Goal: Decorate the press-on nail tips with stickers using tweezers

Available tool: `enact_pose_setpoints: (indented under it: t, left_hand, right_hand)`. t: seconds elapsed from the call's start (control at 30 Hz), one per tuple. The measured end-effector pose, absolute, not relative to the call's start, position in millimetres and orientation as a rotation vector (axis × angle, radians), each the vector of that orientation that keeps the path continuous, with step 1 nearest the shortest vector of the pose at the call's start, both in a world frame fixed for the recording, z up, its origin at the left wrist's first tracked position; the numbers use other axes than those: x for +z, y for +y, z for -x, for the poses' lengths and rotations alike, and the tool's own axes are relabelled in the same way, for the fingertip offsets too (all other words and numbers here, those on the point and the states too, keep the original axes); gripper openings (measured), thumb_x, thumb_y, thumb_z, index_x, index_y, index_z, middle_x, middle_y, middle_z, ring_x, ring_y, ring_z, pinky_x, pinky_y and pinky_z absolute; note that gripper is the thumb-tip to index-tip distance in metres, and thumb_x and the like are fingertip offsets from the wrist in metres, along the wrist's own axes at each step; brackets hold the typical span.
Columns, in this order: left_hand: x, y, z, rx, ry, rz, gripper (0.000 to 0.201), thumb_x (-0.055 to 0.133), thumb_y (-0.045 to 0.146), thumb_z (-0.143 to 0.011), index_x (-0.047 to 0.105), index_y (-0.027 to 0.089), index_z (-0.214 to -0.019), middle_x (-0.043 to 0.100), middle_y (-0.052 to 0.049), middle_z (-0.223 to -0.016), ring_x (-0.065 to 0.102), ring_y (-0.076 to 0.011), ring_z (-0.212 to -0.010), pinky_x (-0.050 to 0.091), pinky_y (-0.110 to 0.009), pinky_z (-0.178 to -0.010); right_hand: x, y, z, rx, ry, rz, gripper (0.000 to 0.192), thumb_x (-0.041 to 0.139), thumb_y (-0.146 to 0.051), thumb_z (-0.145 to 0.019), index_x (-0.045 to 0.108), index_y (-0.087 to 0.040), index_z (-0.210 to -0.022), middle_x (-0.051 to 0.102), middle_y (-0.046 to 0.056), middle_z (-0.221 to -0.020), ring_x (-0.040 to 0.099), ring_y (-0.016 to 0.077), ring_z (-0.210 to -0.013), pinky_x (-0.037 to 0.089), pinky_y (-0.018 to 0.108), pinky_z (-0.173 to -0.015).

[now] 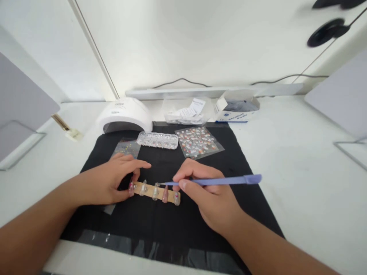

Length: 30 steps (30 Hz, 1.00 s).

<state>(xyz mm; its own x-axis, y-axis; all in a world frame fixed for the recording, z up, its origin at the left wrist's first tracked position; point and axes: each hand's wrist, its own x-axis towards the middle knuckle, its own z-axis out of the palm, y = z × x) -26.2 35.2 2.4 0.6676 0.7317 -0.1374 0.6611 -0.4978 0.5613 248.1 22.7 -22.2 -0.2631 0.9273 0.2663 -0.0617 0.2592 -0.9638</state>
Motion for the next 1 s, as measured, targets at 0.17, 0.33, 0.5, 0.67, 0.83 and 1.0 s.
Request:
enact_pose_setpoints:
  t: [0.17, 0.33, 0.5, 0.67, 0.83, 1.0]
  left_hand:
    - [3, 38, 24, 0.174, 1.086, -2.283, 0.066, 0.07, 0.013, -0.079, 0.053, 0.022, -0.143, 0.07, -0.006, -0.106, 0.061, -0.0299, -0.11, 0.043, -0.053, -0.11]
    - [2, 40, 23, 0.187, 1.072, -2.321, 0.068, 0.073, 0.014, -0.077, 0.054, 0.023, -0.142, 0.073, -0.005, -0.106, 0.063, -0.0298, -0.114, 0.044, -0.051, -0.111]
    - [1, 39, 23, 0.186, 1.091, -2.311, 0.066, 0.072, 0.012, -0.077, 0.055, 0.021, -0.14, 0.072, -0.005, -0.106, 0.065, -0.0289, -0.112, 0.043, -0.052, -0.112]
    - [3, 38, 26, 0.132, 1.111, -2.244, 0.062, 0.069, 0.012, -0.08, 0.055, 0.022, -0.139, 0.07, -0.006, -0.107, 0.06, -0.0303, -0.114, 0.04, -0.053, -0.112]
    - [0, 38, 33, 0.108, 1.109, -2.252, 0.056, 0.066, 0.014, -0.084, 0.055, 0.023, -0.138, 0.067, -0.004, -0.104, 0.059, -0.0288, -0.109, 0.038, -0.053, -0.11]
    - [-2, 31, 35, 0.18, 1.043, -2.387, 0.068, 0.072, 0.017, -0.082, 0.048, 0.03, -0.144, 0.065, -0.005, -0.121, 0.055, -0.0328, -0.122, 0.036, -0.053, -0.111]
  right_hand:
    - [-8, 14, -249, 1.089, -1.549, 0.832, 0.016, 0.071, -0.031, -0.092, 0.078, -0.025, -0.08, 0.067, 0.001, -0.064, 0.063, 0.0169, -0.062, 0.05, 0.029, -0.056]
    - [18, 7, -261, 1.041, -1.653, 0.843, 0.019, 0.072, -0.034, -0.093, 0.078, -0.023, -0.078, 0.067, 0.003, -0.065, 0.062, 0.0172, -0.062, 0.049, 0.029, -0.056]
    - [12, 15, -266, 1.101, -1.666, 0.834, 0.02, 0.072, -0.034, -0.091, 0.078, -0.022, -0.076, 0.067, 0.002, -0.064, 0.064, 0.0167, -0.06, 0.05, 0.028, -0.055]
    - [-11, 19, -262, 1.227, -1.608, 0.82, 0.013, 0.072, -0.025, -0.088, 0.079, -0.024, -0.078, 0.069, 0.001, -0.064, 0.066, 0.0163, -0.062, 0.051, 0.028, -0.058]
    - [-18, 19, -265, 1.334, -1.586, 0.835, 0.012, 0.072, -0.018, -0.084, 0.08, -0.023, -0.078, 0.07, 0.001, -0.063, 0.065, 0.0166, -0.063, 0.05, 0.03, -0.059]
    - [-18, 17, -266, 1.342, -1.567, 0.864, 0.011, 0.073, -0.02, -0.086, 0.081, -0.024, -0.079, 0.071, 0.002, -0.065, 0.062, 0.0167, -0.062, 0.048, 0.03, -0.057]
